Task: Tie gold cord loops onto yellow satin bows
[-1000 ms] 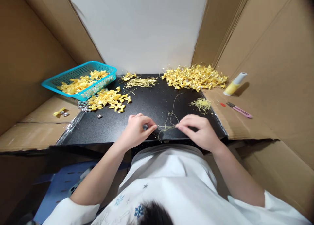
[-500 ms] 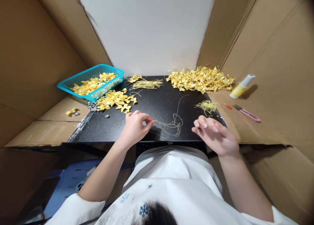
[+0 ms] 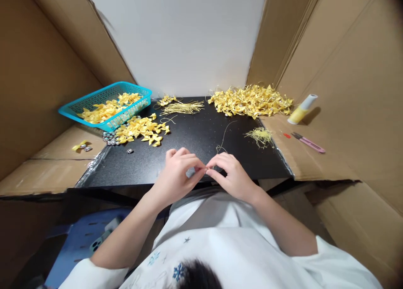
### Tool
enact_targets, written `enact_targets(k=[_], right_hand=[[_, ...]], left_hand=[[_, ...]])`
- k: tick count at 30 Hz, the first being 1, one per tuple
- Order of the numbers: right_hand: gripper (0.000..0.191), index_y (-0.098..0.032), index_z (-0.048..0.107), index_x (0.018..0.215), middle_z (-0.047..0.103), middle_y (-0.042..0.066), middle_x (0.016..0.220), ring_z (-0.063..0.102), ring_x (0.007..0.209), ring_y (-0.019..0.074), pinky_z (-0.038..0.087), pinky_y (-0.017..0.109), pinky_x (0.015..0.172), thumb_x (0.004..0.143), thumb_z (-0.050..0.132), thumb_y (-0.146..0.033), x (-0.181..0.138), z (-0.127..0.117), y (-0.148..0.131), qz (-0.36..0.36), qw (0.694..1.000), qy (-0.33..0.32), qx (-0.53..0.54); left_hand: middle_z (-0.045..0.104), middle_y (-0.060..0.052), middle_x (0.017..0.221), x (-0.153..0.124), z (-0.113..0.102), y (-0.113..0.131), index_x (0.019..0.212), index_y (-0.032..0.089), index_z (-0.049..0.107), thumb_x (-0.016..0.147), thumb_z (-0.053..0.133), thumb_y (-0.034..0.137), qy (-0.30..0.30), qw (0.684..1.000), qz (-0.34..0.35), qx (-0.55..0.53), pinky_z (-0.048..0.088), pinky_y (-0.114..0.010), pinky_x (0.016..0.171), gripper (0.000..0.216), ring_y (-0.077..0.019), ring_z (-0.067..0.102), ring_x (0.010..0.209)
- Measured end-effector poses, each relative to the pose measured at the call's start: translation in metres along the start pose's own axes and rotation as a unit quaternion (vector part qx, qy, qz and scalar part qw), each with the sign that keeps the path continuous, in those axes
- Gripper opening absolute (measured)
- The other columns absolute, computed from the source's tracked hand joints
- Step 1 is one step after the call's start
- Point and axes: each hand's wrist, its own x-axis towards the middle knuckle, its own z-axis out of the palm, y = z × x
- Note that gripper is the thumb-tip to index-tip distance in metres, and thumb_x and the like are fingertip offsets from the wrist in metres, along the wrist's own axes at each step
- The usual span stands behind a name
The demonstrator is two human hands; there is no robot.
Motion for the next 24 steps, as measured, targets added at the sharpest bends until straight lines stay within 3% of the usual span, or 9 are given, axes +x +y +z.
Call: enact_targets(k=[4, 8, 11, 16, 21, 24], right_hand=[[0.021, -0.019, 0.059, 0.078, 0.067, 0.004, 0.082, 0.057, 0.081, 0.0166, 0.041, 0.034, 0.081, 0.095, 0.05, -0.027, -0.012, -0.007, 0.0, -0.048, 0.995, -0.069, 0.048], [0.022, -0.02, 0.059, 0.079, 0.067, 0.005, 0.082, 0.058, 0.083, 0.0172, 0.045, 0.035, 0.084, 0.096, 0.049, -0.03, -0.025, -0.018, -0.003, -0.06, 0.984, -0.098, 0.137], [0.024, -0.018, 0.06, 0.081, 0.068, 0.007, 0.086, 0.062, 0.088, 0.0175, 0.048, 0.035, 0.085, 0.096, 0.049, -0.033, -0.033, -0.022, -0.004, -0.042, 0.958, -0.129, 0.252], [0.024, -0.016, 0.061, 0.081, 0.068, 0.006, 0.076, 0.065, 0.081, 0.0171, 0.05, 0.034, 0.081, 0.094, 0.054, -0.035, -0.052, -0.031, 0.006, 0.019, 0.903, -0.175, 0.392], [0.028, -0.015, 0.06, 0.075, 0.062, 0.002, 0.065, 0.057, 0.063, 0.0118, 0.046, 0.027, 0.07, 0.092, 0.057, -0.037, -0.065, -0.05, 0.015, 0.054, 0.9, -0.232, 0.364], [0.03, -0.015, 0.06, 0.074, 0.057, 0.0, 0.063, 0.05, 0.06, 0.0097, 0.04, 0.023, 0.061, 0.091, 0.057, -0.039, -0.068, -0.06, 0.019, 0.078, 0.91, -0.231, 0.336]], left_hand=[[0.069, 0.0, 0.07, -0.011, -0.002, 0.003, 0.076, 0.023, 0.068, 0.091, 0.054, 0.031, -0.008, 0.997, 0.071, -0.003, 0.024, -0.038, 0.08, 0.022, -0.0174, 0.051, 0.078], [0.067, 0.001, 0.068, -0.02, -0.002, 0.003, 0.078, 0.025, 0.068, 0.089, 0.058, 0.025, 0.039, 0.989, 0.138, -0.02, 0.024, -0.038, 0.081, 0.014, -0.017, 0.051, 0.078], [0.066, 0.002, 0.066, -0.022, -0.003, 0.004, 0.079, 0.025, 0.067, 0.086, 0.063, 0.021, 0.072, 0.979, 0.175, -0.071, 0.027, -0.038, 0.08, 0.009, -0.0168, 0.052, 0.077], [0.065, 0.002, 0.063, -0.023, -0.011, -0.005, 0.075, 0.024, 0.064, 0.087, 0.062, 0.028, 0.08, 0.957, 0.147, -0.235, 0.034, -0.038, 0.077, 0.013, -0.0155, 0.052, 0.068], [0.055, 0.002, 0.048, -0.026, -0.016, -0.021, 0.06, 0.024, 0.059, 0.085, 0.061, 0.048, 0.055, 0.906, 0.131, -0.398, 0.037, -0.038, 0.07, 0.035, -0.0132, 0.044, 0.053], [0.049, 0.001, 0.046, -0.027, -0.016, -0.032, 0.052, 0.023, 0.052, 0.079, 0.065, 0.054, 0.069, 0.876, 0.108, -0.464, 0.04, -0.037, 0.072, 0.043, -0.0149, 0.046, 0.058]])
